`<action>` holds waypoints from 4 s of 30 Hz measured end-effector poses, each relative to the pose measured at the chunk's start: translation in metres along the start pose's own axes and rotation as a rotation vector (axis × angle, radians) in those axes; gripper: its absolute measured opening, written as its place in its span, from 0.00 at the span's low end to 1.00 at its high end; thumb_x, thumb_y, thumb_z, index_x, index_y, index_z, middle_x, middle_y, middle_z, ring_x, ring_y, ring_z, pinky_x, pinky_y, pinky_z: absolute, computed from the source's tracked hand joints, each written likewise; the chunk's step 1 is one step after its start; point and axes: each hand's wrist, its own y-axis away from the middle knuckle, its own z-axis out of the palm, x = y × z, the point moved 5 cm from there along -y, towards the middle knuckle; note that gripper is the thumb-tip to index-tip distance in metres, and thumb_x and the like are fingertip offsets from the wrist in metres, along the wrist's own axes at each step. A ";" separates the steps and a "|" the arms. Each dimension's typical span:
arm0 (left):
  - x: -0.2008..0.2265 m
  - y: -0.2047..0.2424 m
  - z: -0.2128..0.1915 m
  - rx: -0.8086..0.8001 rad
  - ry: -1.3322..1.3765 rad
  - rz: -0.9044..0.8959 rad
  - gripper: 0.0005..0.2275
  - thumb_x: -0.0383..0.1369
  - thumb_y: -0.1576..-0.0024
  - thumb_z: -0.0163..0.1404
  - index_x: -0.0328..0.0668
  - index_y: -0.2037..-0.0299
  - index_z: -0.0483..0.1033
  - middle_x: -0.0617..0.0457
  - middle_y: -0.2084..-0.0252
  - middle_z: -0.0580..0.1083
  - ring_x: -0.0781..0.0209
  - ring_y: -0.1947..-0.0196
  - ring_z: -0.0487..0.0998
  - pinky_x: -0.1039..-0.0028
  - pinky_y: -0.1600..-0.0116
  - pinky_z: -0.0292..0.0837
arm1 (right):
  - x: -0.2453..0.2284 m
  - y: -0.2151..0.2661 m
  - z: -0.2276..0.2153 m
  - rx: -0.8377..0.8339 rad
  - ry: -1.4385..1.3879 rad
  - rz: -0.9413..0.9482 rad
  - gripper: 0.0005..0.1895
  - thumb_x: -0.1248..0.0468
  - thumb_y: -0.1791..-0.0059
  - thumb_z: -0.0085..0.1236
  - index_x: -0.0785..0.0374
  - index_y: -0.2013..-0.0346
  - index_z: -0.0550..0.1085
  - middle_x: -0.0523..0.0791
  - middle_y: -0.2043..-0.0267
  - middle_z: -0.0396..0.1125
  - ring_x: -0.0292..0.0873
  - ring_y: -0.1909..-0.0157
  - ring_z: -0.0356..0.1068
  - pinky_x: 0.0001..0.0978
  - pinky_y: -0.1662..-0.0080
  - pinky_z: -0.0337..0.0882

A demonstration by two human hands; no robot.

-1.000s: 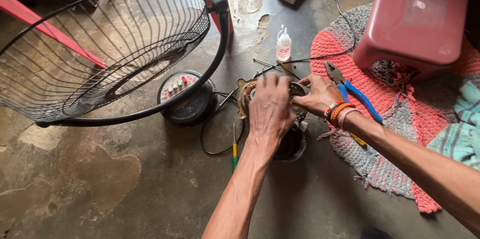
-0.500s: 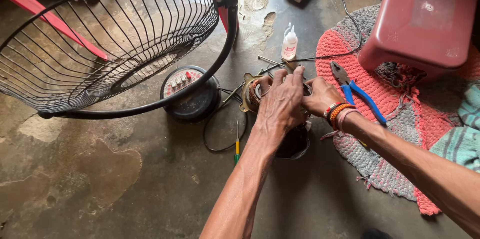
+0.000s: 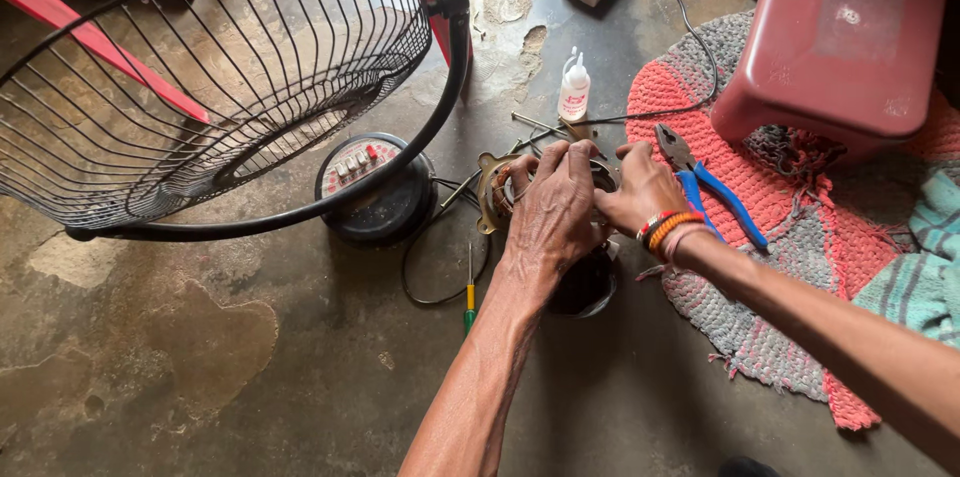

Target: The person disassembles a fan motor, cleans the internal components, applies lubricant to the bearings, and reassembles the motor. They use a screwdriver, pliers, and a lubricant bottle to perform the maintenance.

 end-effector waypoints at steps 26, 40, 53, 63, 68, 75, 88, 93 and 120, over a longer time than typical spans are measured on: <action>-0.006 0.011 0.001 0.071 0.107 -0.030 0.37 0.40 0.58 0.69 0.35 0.42 0.62 0.46 0.45 0.71 0.49 0.39 0.68 0.52 0.38 0.55 | 0.000 -0.046 0.013 -0.341 0.150 -0.160 0.37 0.44 0.62 0.71 0.64 0.48 0.73 0.58 0.54 0.71 0.56 0.49 0.74 0.45 0.49 0.73; -0.006 0.017 -0.003 0.043 -0.020 -0.117 0.31 0.47 0.65 0.69 0.37 0.53 0.76 0.41 0.41 0.69 0.42 0.30 0.57 0.48 0.31 0.46 | 0.022 0.022 0.004 -0.482 -0.912 0.612 0.21 0.45 0.49 0.57 0.60 0.58 0.76 0.41 0.60 0.72 0.38 0.59 0.71 0.32 0.57 0.74; -0.007 0.027 -0.003 0.047 -0.010 -0.206 0.20 0.48 0.62 0.67 0.48 0.62 0.86 0.37 0.31 0.60 0.34 0.25 0.44 0.40 0.27 0.34 | 0.023 0.025 0.005 -0.454 -0.868 0.648 0.21 0.42 0.50 0.57 0.55 0.60 0.77 0.39 0.61 0.72 0.38 0.57 0.71 0.31 0.57 0.69; -0.013 0.030 0.005 -0.021 0.008 -0.213 0.20 0.50 0.57 0.63 0.51 0.58 0.85 0.41 0.30 0.55 0.32 0.25 0.38 0.30 0.29 0.27 | 0.018 0.026 0.001 -0.449 -0.792 0.562 0.24 0.40 0.49 0.54 0.56 0.58 0.79 0.38 0.59 0.74 0.33 0.56 0.67 0.31 0.55 0.65; -0.020 0.028 0.006 -0.040 -0.030 -0.181 0.15 0.48 0.44 0.52 0.54 0.58 0.85 0.39 0.28 0.53 0.31 0.23 0.36 0.29 0.28 0.25 | 0.016 0.025 -0.006 -0.446 -0.704 0.570 0.26 0.38 0.51 0.52 0.56 0.58 0.79 0.38 0.59 0.74 0.33 0.54 0.69 0.34 0.55 0.64; -0.014 0.021 0.003 -0.105 0.162 -0.402 0.22 0.56 0.43 0.51 0.45 0.62 0.86 0.39 0.26 0.53 0.32 0.23 0.37 0.34 0.26 0.25 | 0.016 0.025 -0.014 -0.287 -0.705 0.479 0.29 0.39 0.45 0.47 0.60 0.52 0.81 0.42 0.55 0.74 0.36 0.54 0.67 0.35 0.54 0.65; -0.047 0.015 -0.001 -0.059 0.273 -0.618 0.23 0.52 0.56 0.55 0.39 0.62 0.86 0.49 0.34 0.62 0.43 0.25 0.47 0.42 0.26 0.34 | 0.004 0.023 -0.014 -0.233 -0.518 0.077 0.19 0.56 0.50 0.58 0.58 0.47 0.78 0.44 0.52 0.76 0.37 0.55 0.75 0.36 0.54 0.77; -0.049 0.020 -0.009 0.002 0.383 -0.783 0.27 0.54 0.56 0.54 0.35 0.62 0.84 0.51 0.36 0.63 0.47 0.31 0.52 0.48 0.29 0.44 | -0.010 0.023 -0.027 -0.172 -0.401 0.025 0.20 0.51 0.52 0.62 0.58 0.50 0.79 0.43 0.55 0.77 0.37 0.55 0.76 0.34 0.53 0.76; -0.024 0.040 0.012 0.041 0.743 -0.568 0.17 0.39 0.36 0.39 0.42 0.45 0.76 0.42 0.52 0.76 0.44 0.49 0.75 0.61 0.42 0.67 | -0.055 0.042 -0.049 -0.020 -0.218 -0.224 0.31 0.46 0.55 0.64 0.63 0.45 0.75 0.46 0.57 0.78 0.41 0.58 0.77 0.35 0.58 0.72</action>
